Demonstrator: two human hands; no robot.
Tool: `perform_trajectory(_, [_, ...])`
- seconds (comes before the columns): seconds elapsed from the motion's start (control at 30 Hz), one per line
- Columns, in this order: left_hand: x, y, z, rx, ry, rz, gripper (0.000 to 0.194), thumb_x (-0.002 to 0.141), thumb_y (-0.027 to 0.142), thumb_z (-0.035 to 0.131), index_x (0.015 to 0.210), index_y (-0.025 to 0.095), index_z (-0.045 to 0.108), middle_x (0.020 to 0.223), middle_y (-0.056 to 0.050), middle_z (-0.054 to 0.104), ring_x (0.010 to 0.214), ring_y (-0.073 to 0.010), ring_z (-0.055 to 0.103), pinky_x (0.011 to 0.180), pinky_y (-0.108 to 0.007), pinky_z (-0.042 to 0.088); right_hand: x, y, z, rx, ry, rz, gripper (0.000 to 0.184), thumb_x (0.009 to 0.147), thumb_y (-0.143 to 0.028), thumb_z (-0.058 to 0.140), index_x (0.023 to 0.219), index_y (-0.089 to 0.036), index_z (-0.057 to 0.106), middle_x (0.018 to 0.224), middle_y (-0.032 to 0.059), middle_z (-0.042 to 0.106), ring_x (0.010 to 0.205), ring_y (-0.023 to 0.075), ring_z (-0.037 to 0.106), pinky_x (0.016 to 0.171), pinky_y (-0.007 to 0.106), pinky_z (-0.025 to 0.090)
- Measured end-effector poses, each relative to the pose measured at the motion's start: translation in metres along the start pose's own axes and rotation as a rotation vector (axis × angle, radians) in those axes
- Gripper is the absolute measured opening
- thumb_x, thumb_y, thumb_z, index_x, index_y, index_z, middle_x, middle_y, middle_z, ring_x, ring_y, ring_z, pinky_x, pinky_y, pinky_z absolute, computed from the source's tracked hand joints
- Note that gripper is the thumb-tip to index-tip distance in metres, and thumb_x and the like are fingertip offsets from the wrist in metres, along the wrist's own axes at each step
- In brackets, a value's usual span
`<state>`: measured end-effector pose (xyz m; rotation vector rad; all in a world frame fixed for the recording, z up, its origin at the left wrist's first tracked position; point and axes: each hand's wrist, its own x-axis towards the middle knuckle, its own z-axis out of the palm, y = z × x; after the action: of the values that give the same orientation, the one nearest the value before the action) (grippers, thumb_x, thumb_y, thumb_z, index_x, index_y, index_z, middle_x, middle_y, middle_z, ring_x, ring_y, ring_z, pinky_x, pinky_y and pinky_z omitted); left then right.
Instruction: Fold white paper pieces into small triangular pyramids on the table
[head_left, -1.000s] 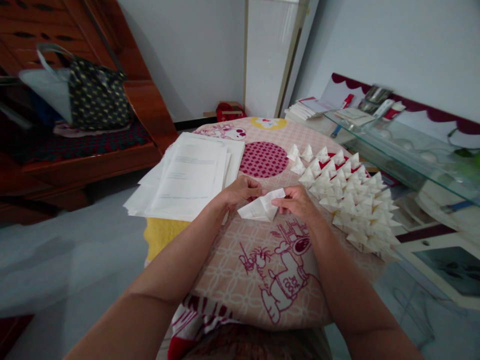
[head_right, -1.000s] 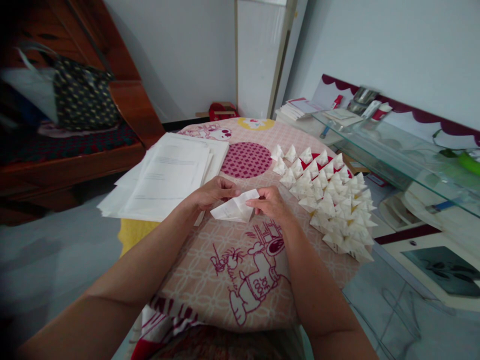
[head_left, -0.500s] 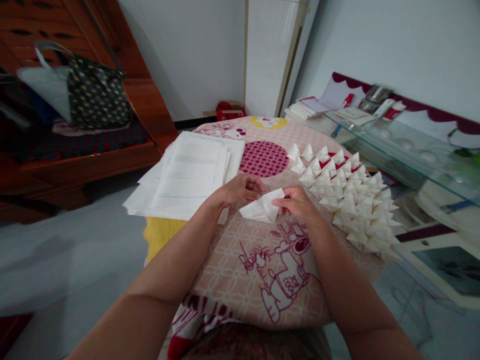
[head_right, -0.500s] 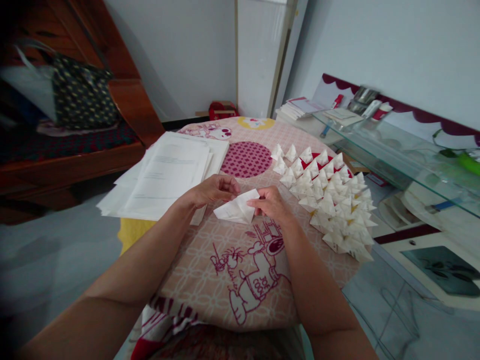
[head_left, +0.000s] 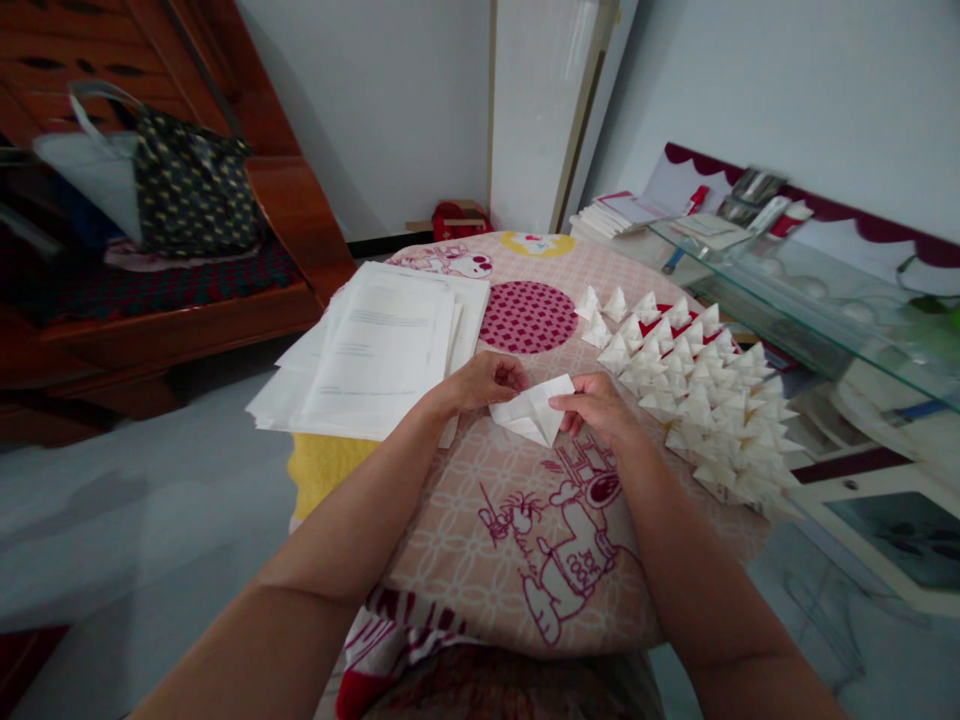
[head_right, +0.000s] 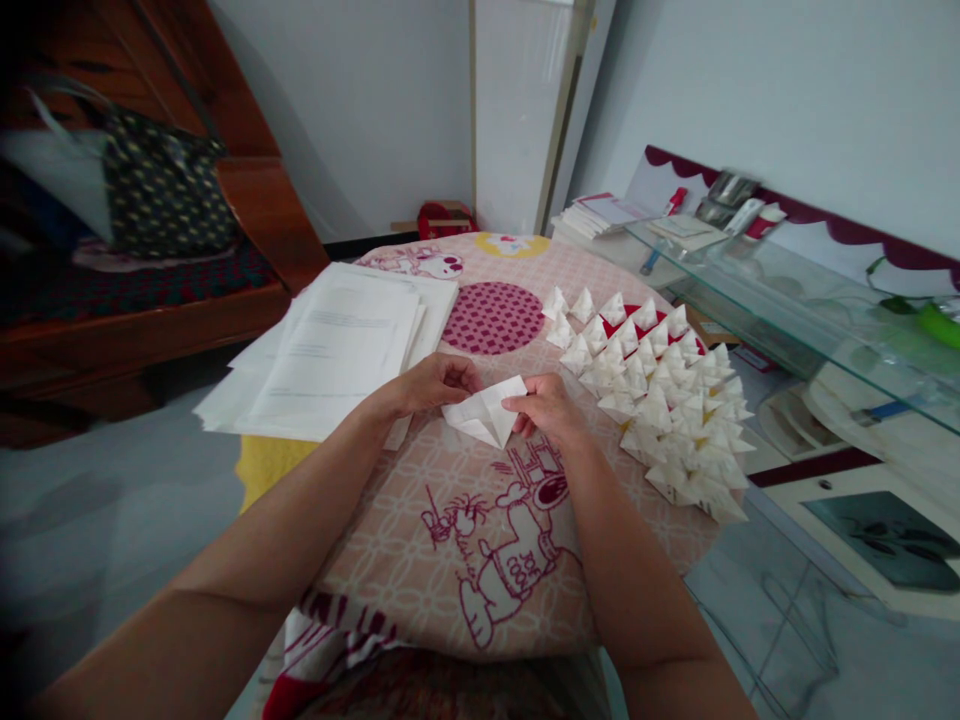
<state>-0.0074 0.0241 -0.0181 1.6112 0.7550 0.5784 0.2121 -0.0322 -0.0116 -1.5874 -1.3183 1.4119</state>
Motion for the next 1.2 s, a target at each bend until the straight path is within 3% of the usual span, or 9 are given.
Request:
perform_trajectory(0.23, [0.001,-0.003,-0.004,0.246,0.025,0.047,0.014,0.083,0.021,0.060,0.078,0.012,0.069,0.067,0.001,0.062,0.061,-0.0086,0.051,0.057,-0.021,0.037,-0.001,-0.001,0.001,-0.017,0.083,0.060,0.008,0.079,-0.012,0.067,0.072,-0.016,0.066,0.047,0.0014,0.065,0.038,0.0143,0.058,0.034,0.020,0.042])
perform_trajectory(0.4, [0.003,0.000,-0.002,0.374,0.075,0.053,0.011,0.080,0.016,0.060,0.078,0.012,0.070,0.068,0.000,0.063,0.064,-0.0089,0.051,0.060,-0.021,0.037,0.000,0.000,0.002,-0.026,0.097,0.075,0.010,0.079,-0.012,0.070,0.072,-0.016,0.066,0.047,0.0003,0.064,0.037,0.0130,0.058,0.034,0.018,0.042])
perform_trajectory(0.53, [0.002,0.003,0.000,0.422,0.079,0.034,0.028,0.088,0.025,0.056,0.063,0.013,0.064,0.057,0.003,0.050,0.055,-0.0077,0.040,0.054,-0.023,0.029,0.000,-0.001,0.003,-0.025,0.114,0.083,0.013,0.077,-0.013,0.073,0.069,-0.017,0.064,0.046,0.0003,0.063,0.039,0.0131,0.060,0.035,0.018,0.043])
perform_trajectory(0.7, [0.004,0.003,0.007,0.489,0.117,-0.006,0.012,0.076,0.025,0.070,0.074,0.013,0.070,0.064,0.002,0.059,0.060,-0.0096,0.048,0.058,-0.024,0.035,0.004,0.004,0.001,-0.039,0.108,0.078,0.010,0.077,-0.019,0.074,0.070,-0.018,0.066,0.047,0.0012,0.063,0.040,0.0141,0.059,0.035,0.021,0.042])
perform_trajectory(0.83, [0.008,0.003,0.018,0.718,0.254,0.018,0.005,0.070,0.017,0.074,0.069,0.016,0.069,0.073,-0.001,0.062,0.070,-0.0135,0.053,0.067,-0.026,0.042,0.007,0.008,-0.005,-0.297,0.139,-0.009,0.011,0.076,-0.024,0.076,0.070,-0.020,0.068,0.049,0.0006,0.062,0.041,0.0134,0.054,0.040,0.024,0.039])
perform_trajectory(0.93, [0.010,0.003,0.023,0.782,0.290,0.038,0.006,0.068,0.011,0.074,0.071,0.016,0.070,0.084,-0.004,0.065,0.079,-0.0160,0.055,0.074,-0.028,0.045,0.003,0.002,-0.007,-0.659,0.240,-0.103,0.012,0.074,-0.028,0.079,0.074,-0.019,0.070,0.067,0.0056,0.070,0.061,0.0196,0.064,0.053,0.029,0.044])
perform_trajectory(1.03, [0.010,0.003,0.024,0.765,0.280,0.012,0.007,0.068,0.009,0.073,0.070,0.015,0.070,0.081,-0.004,0.064,0.075,-0.0153,0.054,0.073,-0.029,0.045,-0.002,-0.005,-0.004,-0.931,0.366,-0.192,0.036,0.070,-0.028,0.084,0.103,-0.019,0.073,0.086,0.0098,0.074,0.083,0.0264,0.068,0.067,0.033,0.047])
perform_trajectory(1.1, [0.009,0.002,0.024,0.747,0.267,-0.007,0.006,0.069,0.009,0.072,0.069,0.015,0.070,0.075,-0.003,0.063,0.071,-0.0140,0.052,0.069,-0.028,0.043,-0.005,-0.007,0.000,-0.991,0.377,-0.256,0.055,0.071,-0.023,0.083,0.124,-0.020,0.068,0.091,0.0101,0.075,0.087,0.0271,0.069,0.071,0.034,0.047])
perform_trajectory(1.2, [0.008,0.002,0.023,0.733,0.232,-0.018,0.004,0.072,0.012,0.070,0.070,0.015,0.071,0.069,-0.001,0.062,0.066,-0.0125,0.051,0.066,-0.027,0.040,-0.004,-0.006,0.006,-0.940,0.266,-0.336,0.036,0.076,-0.011,0.073,0.111,-0.021,0.074,0.085,0.0080,0.074,0.082,0.0241,0.068,0.071,0.032,0.046])
